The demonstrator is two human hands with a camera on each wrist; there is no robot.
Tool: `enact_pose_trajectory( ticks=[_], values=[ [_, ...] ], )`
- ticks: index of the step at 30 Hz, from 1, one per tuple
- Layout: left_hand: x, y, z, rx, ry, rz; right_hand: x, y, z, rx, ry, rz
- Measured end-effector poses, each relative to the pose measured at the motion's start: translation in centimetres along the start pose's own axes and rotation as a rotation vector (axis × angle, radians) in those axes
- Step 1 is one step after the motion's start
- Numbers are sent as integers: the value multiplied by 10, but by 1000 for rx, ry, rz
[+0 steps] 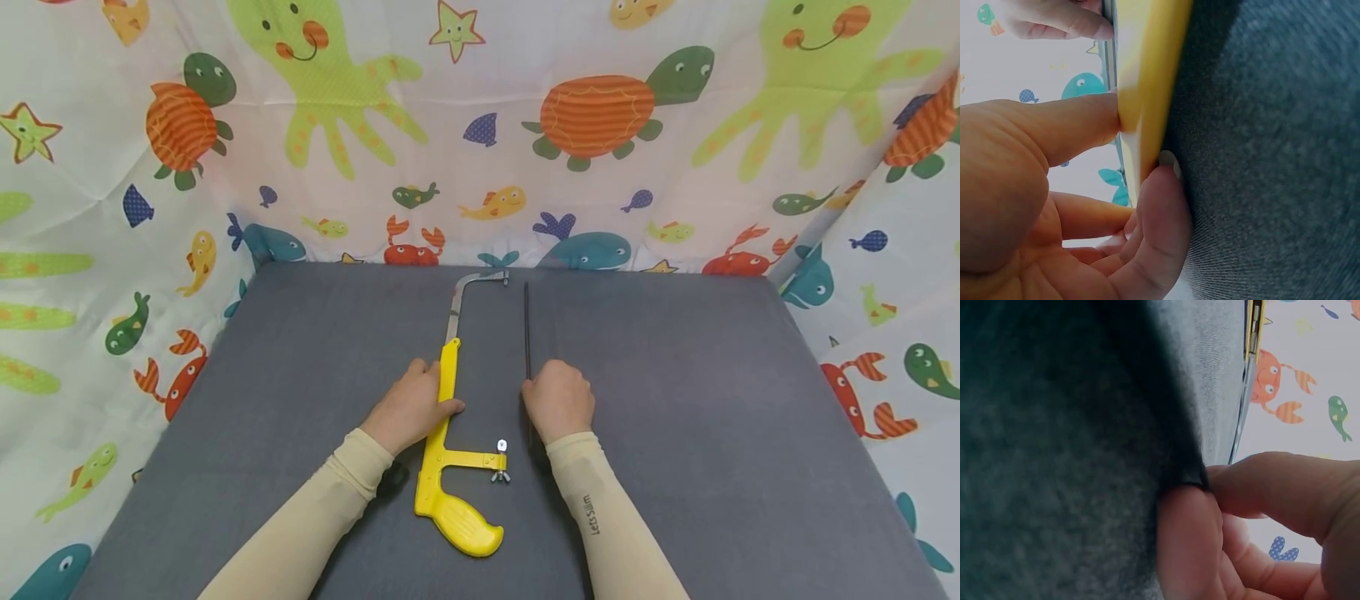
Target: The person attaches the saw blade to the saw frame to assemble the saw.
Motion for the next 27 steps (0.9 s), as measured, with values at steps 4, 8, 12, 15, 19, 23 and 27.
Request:
enact_pose_trajectory(
  ticks=[4,8,12,15,19,23,27],
  values=[
    [0,0,1,-4,4,-1,-2,-3,1,30,-30,12],
    [0,-1,1,3,10,2,-4,-7,0,145,-103,6],
    [0,-1,1,9,18,5,-5,-10,0,243,-190,-11],
    [1,-1,1,7,28,1,-5,-12,-2,287,-261,-12],
    [1,-1,1,9,31,8,-4,-15,-4,311,-343,8],
    [1,-1,1,15,25,21,-1,-15,-4,312,-380,22],
    [2,-1,2,21,28,28,2,-14,-5,308,-388,32]
  ],
)
Point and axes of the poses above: each hand's wrist, its own y-axis away from the middle knuckle, its own z-axis out of the back of the hand, x = y × z, the point moved 3 cm from there along -y, towards the middle knuckle, and after that the axes turned 2 degrees about y, right-handed, at the moved point
